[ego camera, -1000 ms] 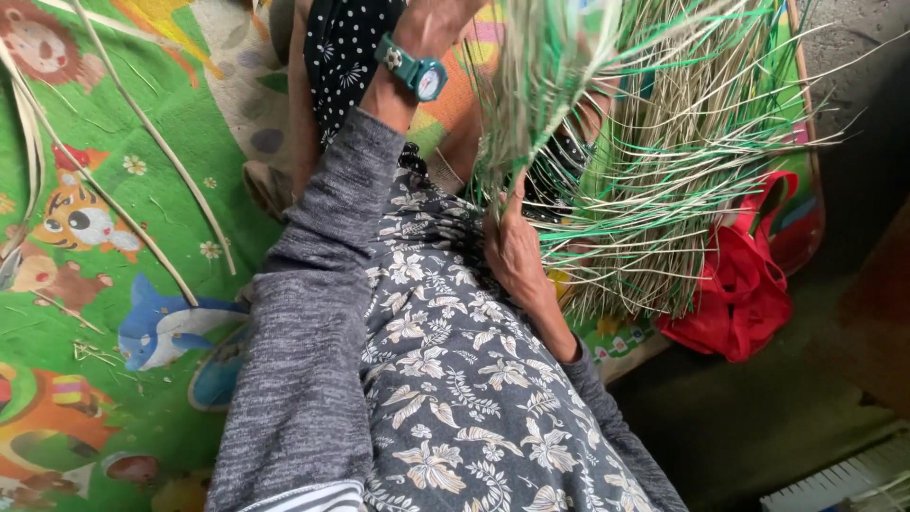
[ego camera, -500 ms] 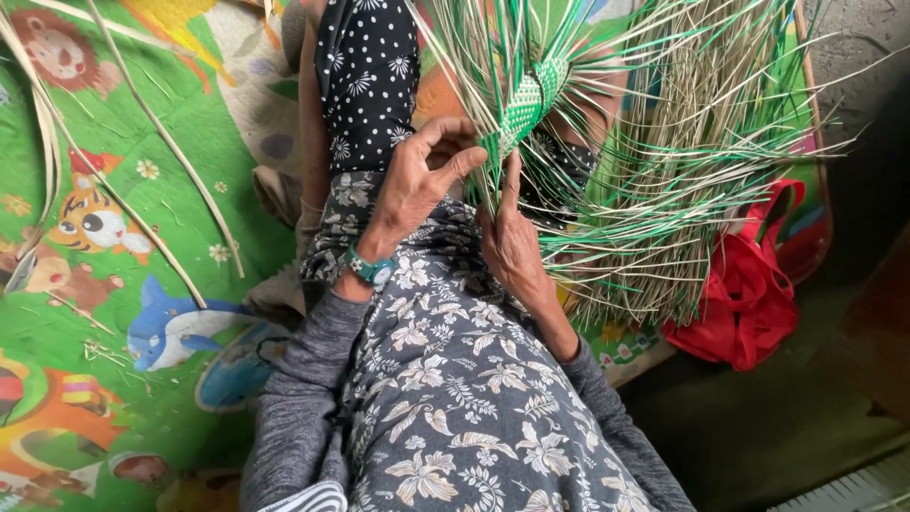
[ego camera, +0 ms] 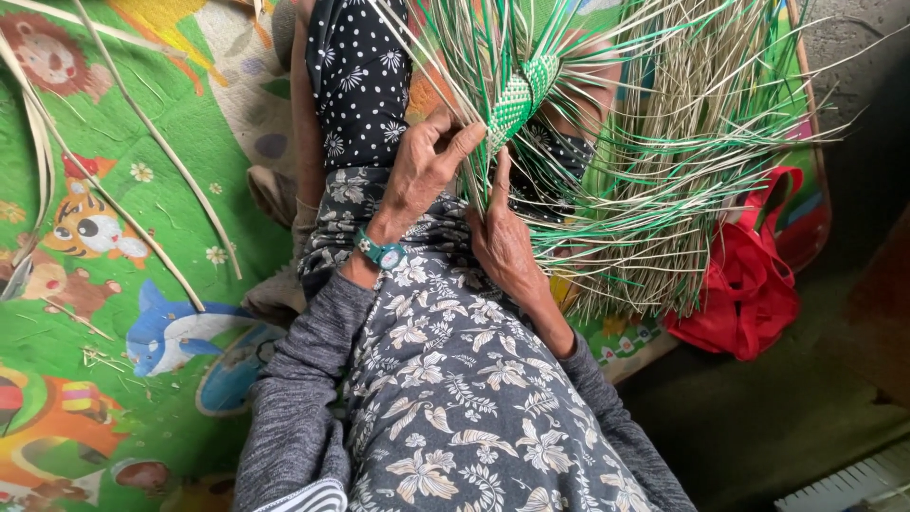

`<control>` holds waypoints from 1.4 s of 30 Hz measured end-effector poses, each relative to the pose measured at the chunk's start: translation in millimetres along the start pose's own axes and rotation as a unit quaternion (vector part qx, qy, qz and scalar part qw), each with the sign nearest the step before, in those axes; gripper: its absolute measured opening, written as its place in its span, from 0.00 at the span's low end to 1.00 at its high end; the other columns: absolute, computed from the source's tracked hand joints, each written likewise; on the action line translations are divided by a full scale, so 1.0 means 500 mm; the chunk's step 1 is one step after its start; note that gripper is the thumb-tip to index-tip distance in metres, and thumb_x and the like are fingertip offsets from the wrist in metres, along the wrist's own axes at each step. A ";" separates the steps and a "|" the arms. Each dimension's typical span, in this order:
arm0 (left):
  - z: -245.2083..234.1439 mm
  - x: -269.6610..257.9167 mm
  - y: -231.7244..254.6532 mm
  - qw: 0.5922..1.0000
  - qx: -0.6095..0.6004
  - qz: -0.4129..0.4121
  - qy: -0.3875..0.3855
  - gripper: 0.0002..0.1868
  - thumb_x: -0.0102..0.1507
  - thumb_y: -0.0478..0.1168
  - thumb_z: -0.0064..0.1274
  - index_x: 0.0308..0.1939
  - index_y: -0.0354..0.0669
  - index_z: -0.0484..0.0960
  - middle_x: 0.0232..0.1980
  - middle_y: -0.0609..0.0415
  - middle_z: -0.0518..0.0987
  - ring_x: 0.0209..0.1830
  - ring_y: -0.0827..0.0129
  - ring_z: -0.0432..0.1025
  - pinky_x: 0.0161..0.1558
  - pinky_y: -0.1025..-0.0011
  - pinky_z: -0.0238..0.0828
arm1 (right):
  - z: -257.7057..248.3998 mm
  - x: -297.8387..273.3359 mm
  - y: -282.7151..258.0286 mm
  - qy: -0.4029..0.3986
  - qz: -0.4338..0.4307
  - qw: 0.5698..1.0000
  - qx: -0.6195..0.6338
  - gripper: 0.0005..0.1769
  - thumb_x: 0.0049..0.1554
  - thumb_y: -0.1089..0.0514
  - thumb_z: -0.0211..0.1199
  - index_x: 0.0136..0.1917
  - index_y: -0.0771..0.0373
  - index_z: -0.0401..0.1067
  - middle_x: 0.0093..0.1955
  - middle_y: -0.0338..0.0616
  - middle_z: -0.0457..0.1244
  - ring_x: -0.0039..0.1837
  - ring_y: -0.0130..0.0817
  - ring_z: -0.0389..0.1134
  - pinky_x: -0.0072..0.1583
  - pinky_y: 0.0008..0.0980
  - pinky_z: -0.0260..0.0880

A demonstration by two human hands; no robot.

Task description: The person weaves a basket by hand using green and white plastic strips, interlacing them together while sitting on a mat.

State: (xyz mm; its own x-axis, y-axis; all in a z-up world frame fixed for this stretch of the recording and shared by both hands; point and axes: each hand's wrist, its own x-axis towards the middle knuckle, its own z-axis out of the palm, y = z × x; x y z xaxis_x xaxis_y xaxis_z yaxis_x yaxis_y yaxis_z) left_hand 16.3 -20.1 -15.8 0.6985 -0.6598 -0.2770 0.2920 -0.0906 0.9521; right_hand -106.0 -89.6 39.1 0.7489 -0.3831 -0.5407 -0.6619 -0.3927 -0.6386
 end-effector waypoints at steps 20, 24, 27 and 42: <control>-0.014 -0.016 0.107 1.000 0.001 -0.023 -0.014 0.12 0.61 0.45 0.55 0.29 0.40 0.78 0.26 0.57 0.70 0.30 0.76 0.61 0.40 0.75 0.60 | 0.049 0.131 0.070 0.077 -0.110 0.947 0.290 0.33 0.64 0.49 0.45 0.74 0.60 0.36 0.70 0.68 0.46 0.71 0.65 0.45 0.67 0.62 0.50; 0.001 -0.037 0.098 0.995 -0.045 -0.093 0.014 0.10 0.58 0.44 0.57 0.27 0.44 0.78 0.26 0.62 0.71 0.31 0.81 0.60 0.38 0.80 0.57 | 0.019 0.076 0.043 0.079 -0.118 0.943 0.301 0.30 0.62 0.57 0.48 0.73 0.61 0.41 0.66 0.69 0.51 0.68 0.66 0.51 0.65 0.62 0.54; 0.000 -0.021 0.057 0.993 -0.070 -0.088 0.045 0.08 0.57 0.43 0.57 0.28 0.44 0.79 0.27 0.63 0.72 0.31 0.83 0.61 0.38 0.81 0.59 | -0.012 0.070 0.057 0.157 -0.140 0.949 0.234 0.23 0.62 0.57 0.50 0.69 0.60 0.51 0.60 0.55 0.57 0.61 0.52 0.62 0.62 0.46 0.64; -0.003 -0.024 0.041 0.930 0.252 0.232 0.133 0.04 0.58 0.33 0.57 0.31 0.42 0.77 0.27 0.58 0.69 0.28 0.70 0.66 0.39 0.74 0.61 | -0.030 0.099 0.007 0.167 -0.230 0.956 0.075 0.20 0.57 0.68 0.52 0.61 0.51 0.65 0.47 0.42 0.60 0.46 0.48 0.66 0.47 0.44 0.67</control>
State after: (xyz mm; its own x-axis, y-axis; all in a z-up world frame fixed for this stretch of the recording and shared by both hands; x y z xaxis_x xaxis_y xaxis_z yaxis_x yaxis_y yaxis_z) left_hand 14.9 -13.0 6.8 0.8292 -0.5140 0.2196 -0.3771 -0.2245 0.8985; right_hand -72.0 -122.3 18.2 0.8911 -0.4539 0.0039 -0.2354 -0.4694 -0.8510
